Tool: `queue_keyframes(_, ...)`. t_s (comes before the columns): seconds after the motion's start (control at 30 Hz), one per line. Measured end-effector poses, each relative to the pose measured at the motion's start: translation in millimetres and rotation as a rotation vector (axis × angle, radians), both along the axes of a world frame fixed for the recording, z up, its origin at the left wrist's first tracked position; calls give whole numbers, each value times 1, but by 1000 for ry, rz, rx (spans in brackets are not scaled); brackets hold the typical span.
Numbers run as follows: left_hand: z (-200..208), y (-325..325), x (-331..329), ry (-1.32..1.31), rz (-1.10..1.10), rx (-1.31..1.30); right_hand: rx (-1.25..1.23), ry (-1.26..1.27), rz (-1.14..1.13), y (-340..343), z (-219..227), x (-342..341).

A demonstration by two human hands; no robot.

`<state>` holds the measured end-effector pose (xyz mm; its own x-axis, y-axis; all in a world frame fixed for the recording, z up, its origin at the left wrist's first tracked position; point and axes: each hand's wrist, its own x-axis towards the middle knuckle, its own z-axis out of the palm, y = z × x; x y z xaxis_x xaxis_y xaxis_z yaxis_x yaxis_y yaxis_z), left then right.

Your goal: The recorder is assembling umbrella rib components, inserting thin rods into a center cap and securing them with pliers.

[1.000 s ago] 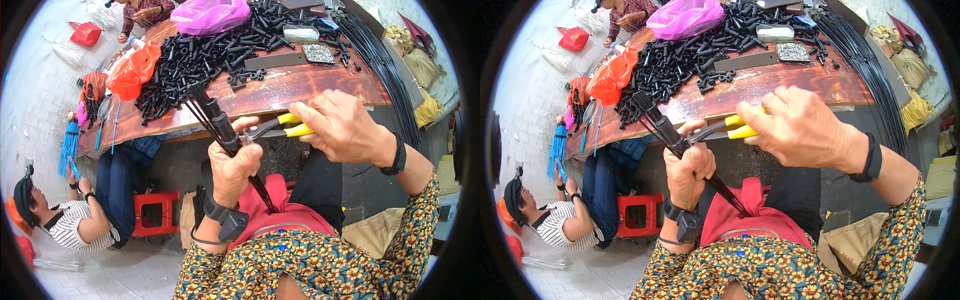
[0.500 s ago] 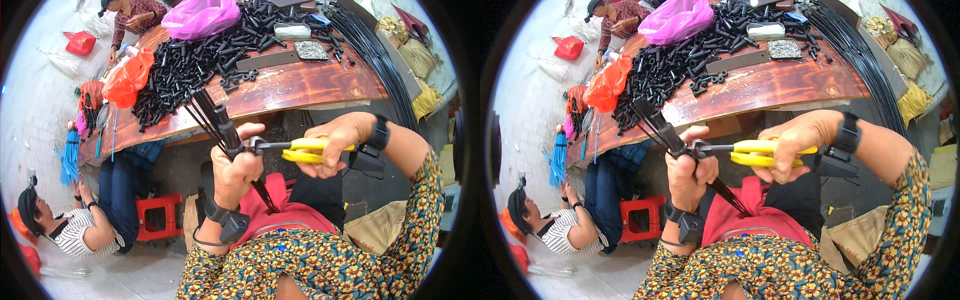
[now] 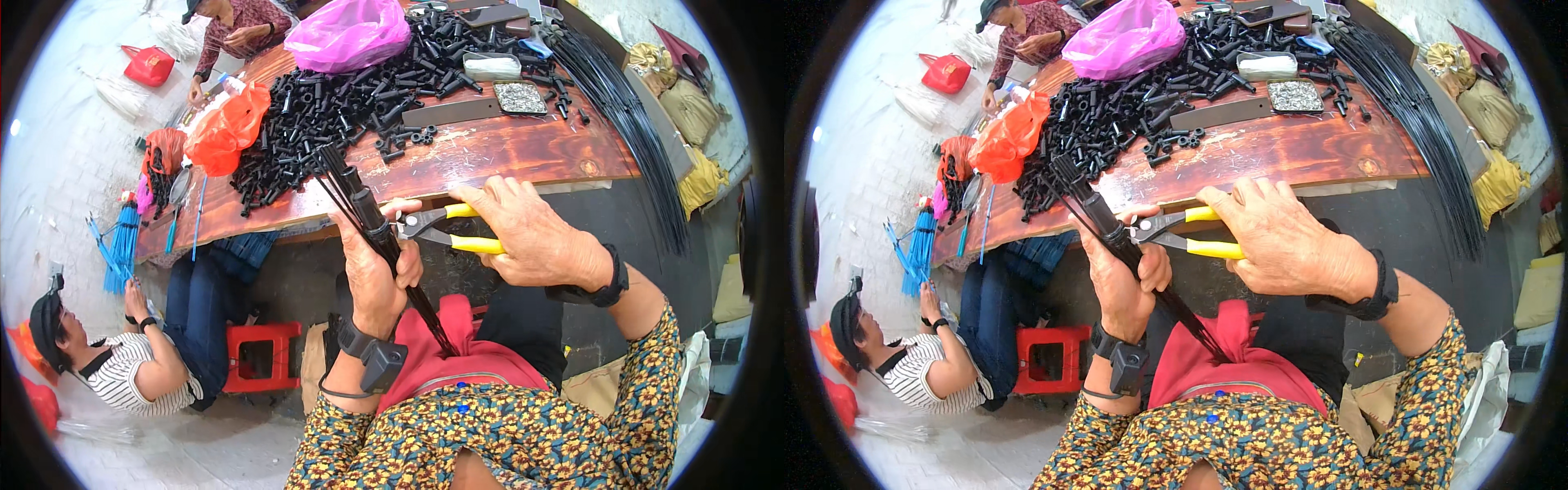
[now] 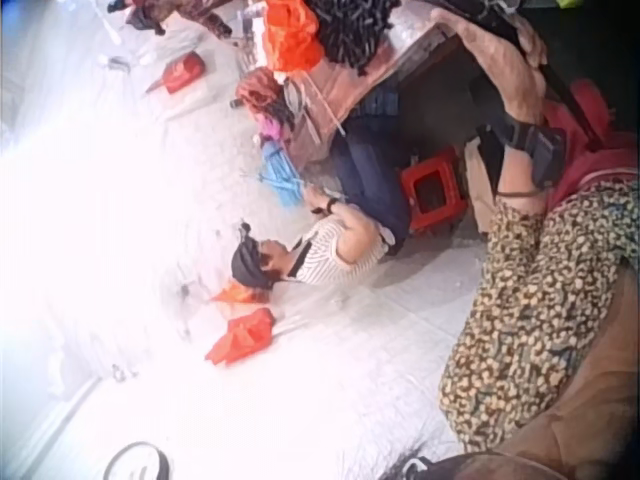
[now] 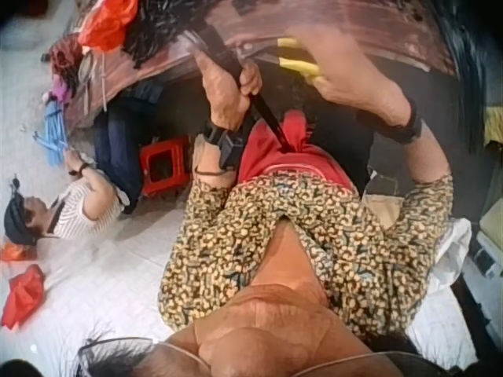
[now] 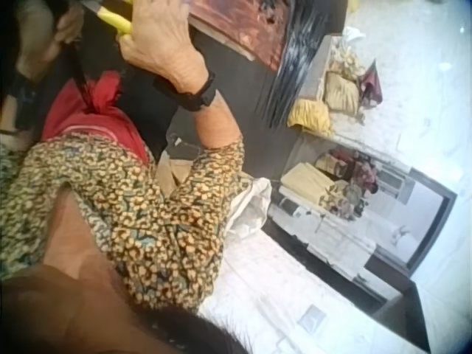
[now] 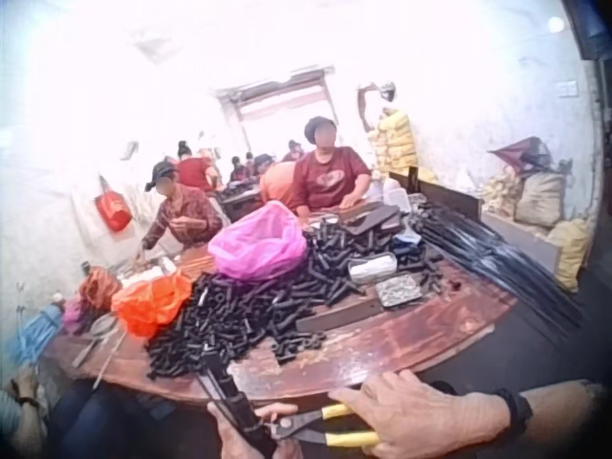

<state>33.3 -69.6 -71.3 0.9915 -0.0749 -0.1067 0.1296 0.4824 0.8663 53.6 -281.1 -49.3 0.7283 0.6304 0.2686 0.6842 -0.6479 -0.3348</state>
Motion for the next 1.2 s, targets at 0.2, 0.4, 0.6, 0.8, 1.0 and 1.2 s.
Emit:
queue_keyframes(0.2, -5, 0, 3, -2, 37, 0, -4, -154, -141, 14, -13, -4)
queue_keyframes(0.4, -6, 0, 3, 16, 69, -6, -12, -191, -179, 19, -19, -5)
queue_keyframes(0.6, -6, 0, 4, 18, 80, 7, 38, -238, -191, 24, -35, -1)
queue_keyframes(0.8, -6, 2, 5, 0, 93, 10, 69, -236, -211, 32, -40, -2)
queue_keyframes(1.0, -9, 2, 7, 4, 114, -25, 86, -248, -217, 33, -43, 0)
queue_keyframes(1.2, -8, 4, 7, 5, 152, 7, 60, -370, -196, 26, -25, 13)
